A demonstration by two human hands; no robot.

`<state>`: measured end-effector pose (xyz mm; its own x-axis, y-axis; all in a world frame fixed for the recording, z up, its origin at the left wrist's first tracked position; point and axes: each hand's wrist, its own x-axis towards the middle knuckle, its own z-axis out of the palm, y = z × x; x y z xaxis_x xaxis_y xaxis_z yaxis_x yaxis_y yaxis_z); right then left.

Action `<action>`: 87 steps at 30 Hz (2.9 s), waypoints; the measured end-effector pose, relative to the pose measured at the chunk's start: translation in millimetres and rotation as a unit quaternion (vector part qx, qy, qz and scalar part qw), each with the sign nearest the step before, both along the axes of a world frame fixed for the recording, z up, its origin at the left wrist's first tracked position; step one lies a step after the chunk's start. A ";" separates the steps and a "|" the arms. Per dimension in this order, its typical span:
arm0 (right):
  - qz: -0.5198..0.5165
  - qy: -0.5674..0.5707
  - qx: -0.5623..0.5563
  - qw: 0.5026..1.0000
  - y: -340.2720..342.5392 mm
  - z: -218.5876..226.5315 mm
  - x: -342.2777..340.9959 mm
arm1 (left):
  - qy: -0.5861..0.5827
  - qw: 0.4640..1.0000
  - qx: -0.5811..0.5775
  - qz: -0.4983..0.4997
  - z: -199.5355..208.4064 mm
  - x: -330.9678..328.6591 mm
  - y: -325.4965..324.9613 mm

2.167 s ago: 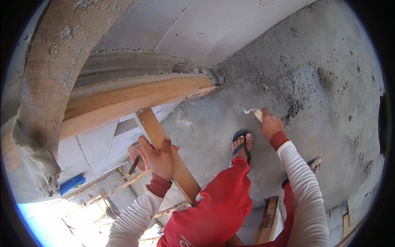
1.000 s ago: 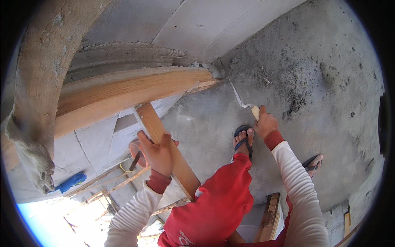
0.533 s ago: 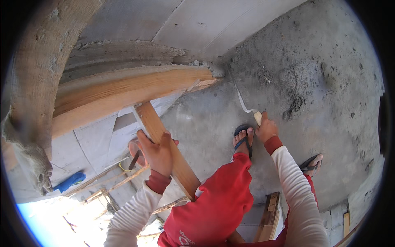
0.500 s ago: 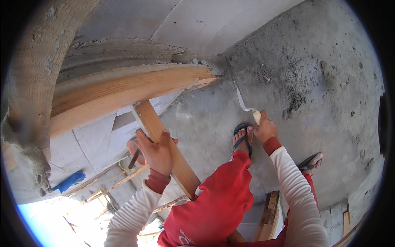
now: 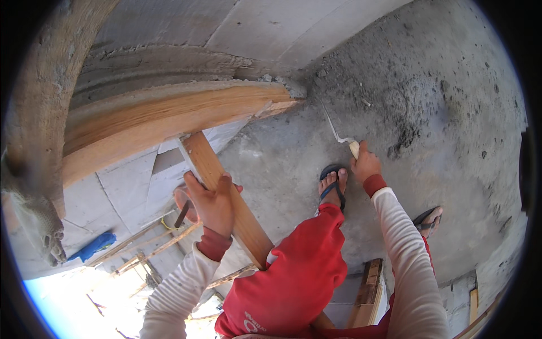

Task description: The person smooths wet concrete on the floor using a trowel while holding a piece of wood for alignment.

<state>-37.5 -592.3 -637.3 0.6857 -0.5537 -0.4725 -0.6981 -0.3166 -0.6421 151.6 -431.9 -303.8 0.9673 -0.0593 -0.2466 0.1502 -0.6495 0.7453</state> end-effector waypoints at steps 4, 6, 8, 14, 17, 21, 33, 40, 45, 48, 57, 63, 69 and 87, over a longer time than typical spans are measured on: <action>0.005 0.012 0.024 1.000 1.0 0.2 -6.8 | 0.001 1.000 0.009 0.006 -1.5 1.0 -2.1; 0.016 -0.018 0.043 0.999 14.9 24.5 -22.9 | -0.007 1.000 0.018 0.016 0.8 -0.1 5.6; 0.056 -0.066 0.047 0.995 14.6 35.9 -41.8 | -0.014 1.000 0.016 0.021 1.1 -0.7 2.0; 0.266 -0.027 0.053 0.962 41.7 15.4 -36.3 | -0.012 0.999 0.027 0.019 2.6 -2.4 -7.1; 0.289 0.007 0.044 0.956 60.3 32.7 10.9 | -0.018 0.997 0.070 0.006 -0.1 -2.0 -10.9; 0.237 0.065 0.051 0.968 45.1 30.6 34.0 | -0.030 0.996 0.081 0.006 -4.1 -1.1 -4.4; 0.097 0.012 -0.004 0.995 -110.5 25.2 -58.5 | -0.020 0.997 0.076 0.007 1.6 -4.2 -7.4; 0.028 -0.139 0.110 0.984 -32.3 76.0 -17.0 | -0.011 0.999 0.053 0.008 2.6 -3.0 -6.2; -0.030 -0.182 0.154 0.971 -18.7 70.7 9.1 | -0.023 0.999 0.037 0.009 -1.2 -1.2 2.8; -0.028 0.077 0.374 0.924 -39.7 49.6 25.5 | -0.021 1.000 0.020 0.011 -0.9 -0.7 -1.6; -0.035 -0.011 0.236 0.971 -31.9 0.7 -0.6 | -0.008 0.999 0.033 0.008 0.0 -1.3 -7.2; 0.150 -0.002 0.074 0.986 15.3 34.0 -32.1 | -0.013 0.998 0.057 0.008 3.1 -2.2 -1.3; 0.089 0.008 0.013 0.996 21.0 20.4 -14.1 | -0.060 0.996 0.058 -0.006 -1.2 -2.0 -10.8; 0.183 0.092 -0.125 0.971 -128.1 33.8 -24.6 | -0.050 0.998 0.034 -0.001 -0.3 -0.2 -5.1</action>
